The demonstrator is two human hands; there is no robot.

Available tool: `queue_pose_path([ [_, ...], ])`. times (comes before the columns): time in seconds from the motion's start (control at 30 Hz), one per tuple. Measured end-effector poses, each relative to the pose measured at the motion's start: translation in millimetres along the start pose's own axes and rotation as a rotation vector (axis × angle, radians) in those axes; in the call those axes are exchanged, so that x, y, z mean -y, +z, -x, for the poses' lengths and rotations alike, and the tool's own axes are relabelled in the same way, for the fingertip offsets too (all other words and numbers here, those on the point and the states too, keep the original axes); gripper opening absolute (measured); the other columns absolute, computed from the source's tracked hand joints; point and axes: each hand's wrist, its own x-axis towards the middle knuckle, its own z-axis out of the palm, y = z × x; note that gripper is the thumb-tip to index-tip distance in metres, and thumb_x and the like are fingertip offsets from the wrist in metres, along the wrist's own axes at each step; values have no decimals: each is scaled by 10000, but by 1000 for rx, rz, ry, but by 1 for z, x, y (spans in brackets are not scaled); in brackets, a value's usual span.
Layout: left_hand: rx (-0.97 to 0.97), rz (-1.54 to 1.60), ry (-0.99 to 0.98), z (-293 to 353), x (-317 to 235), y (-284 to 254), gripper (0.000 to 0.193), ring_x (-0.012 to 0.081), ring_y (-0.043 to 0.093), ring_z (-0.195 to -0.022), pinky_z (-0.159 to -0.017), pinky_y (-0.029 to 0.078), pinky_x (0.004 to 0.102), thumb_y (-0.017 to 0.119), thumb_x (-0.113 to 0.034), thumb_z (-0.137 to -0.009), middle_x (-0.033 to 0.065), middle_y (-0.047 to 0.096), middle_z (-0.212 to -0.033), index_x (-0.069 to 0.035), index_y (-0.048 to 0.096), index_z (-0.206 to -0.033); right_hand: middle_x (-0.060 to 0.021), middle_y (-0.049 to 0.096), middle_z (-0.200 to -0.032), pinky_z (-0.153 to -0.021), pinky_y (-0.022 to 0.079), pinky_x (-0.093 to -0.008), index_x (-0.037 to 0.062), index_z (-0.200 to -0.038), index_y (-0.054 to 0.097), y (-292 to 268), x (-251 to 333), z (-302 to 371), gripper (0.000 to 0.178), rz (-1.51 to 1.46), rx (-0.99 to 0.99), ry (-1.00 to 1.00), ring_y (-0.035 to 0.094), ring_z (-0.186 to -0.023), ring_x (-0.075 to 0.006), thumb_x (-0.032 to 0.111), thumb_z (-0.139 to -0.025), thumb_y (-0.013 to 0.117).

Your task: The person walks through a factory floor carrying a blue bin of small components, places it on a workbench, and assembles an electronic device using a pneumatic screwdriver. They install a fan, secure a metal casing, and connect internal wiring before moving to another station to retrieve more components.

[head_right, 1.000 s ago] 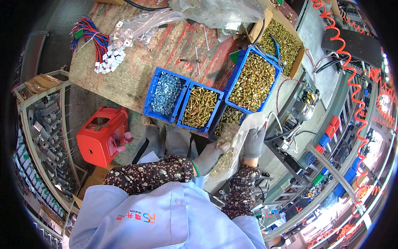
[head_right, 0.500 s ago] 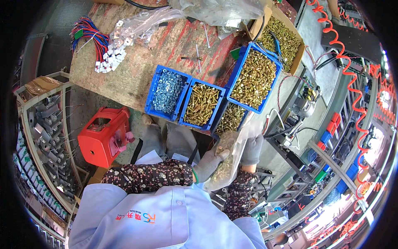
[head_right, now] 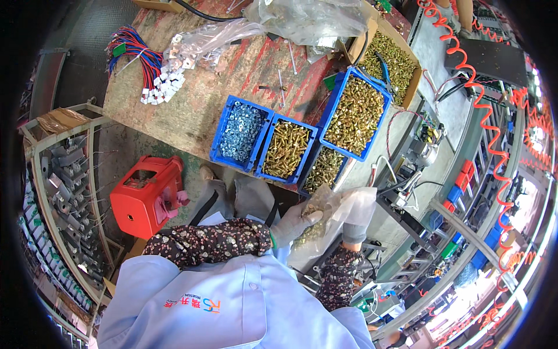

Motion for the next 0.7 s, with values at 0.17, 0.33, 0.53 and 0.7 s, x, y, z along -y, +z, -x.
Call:
queue_pose_path([
  [0.17,112,-25,93,-10,0,-6,444,104,554,-1058,-947,450,268,638,-201,-952,44,629,-1162,-7,503,-1328,-87,551,-764,-637,486,-368,39,-882,541,-20,2,13,235,-854,-40,-145,563,-691,-238,265,-912,596],
  [0.33,226,-165,219,-7,-49,1,573,140,604,-997,-914,480,304,744,-352,-849,85,667,-1086,3,551,-1255,-79,482,-644,-589,468,-396,35,-665,476,-63,112,-26,293,-736,94,-750,523,-598,-240,188,-829,664],
  [0.53,240,-304,529,2,-171,-9,793,168,561,-1115,-977,454,348,799,-381,-763,92,605,-1216,-8,453,-1372,-111,547,-632,-553,476,-366,-11,-679,552,-83,206,-87,387,-836,-94,-862,566,-567,-265,293,-917,581],
  [0.7,4,-735,934,-34,-255,-53,701,179,594,-1111,-960,477,334,751,-279,-816,98,613,-1232,-35,441,-1395,-165,659,-863,-799,488,-411,-28,-843,658,-125,259,-159,432,-134,198,-1054,642,-843,-349,386,-762,561],
])
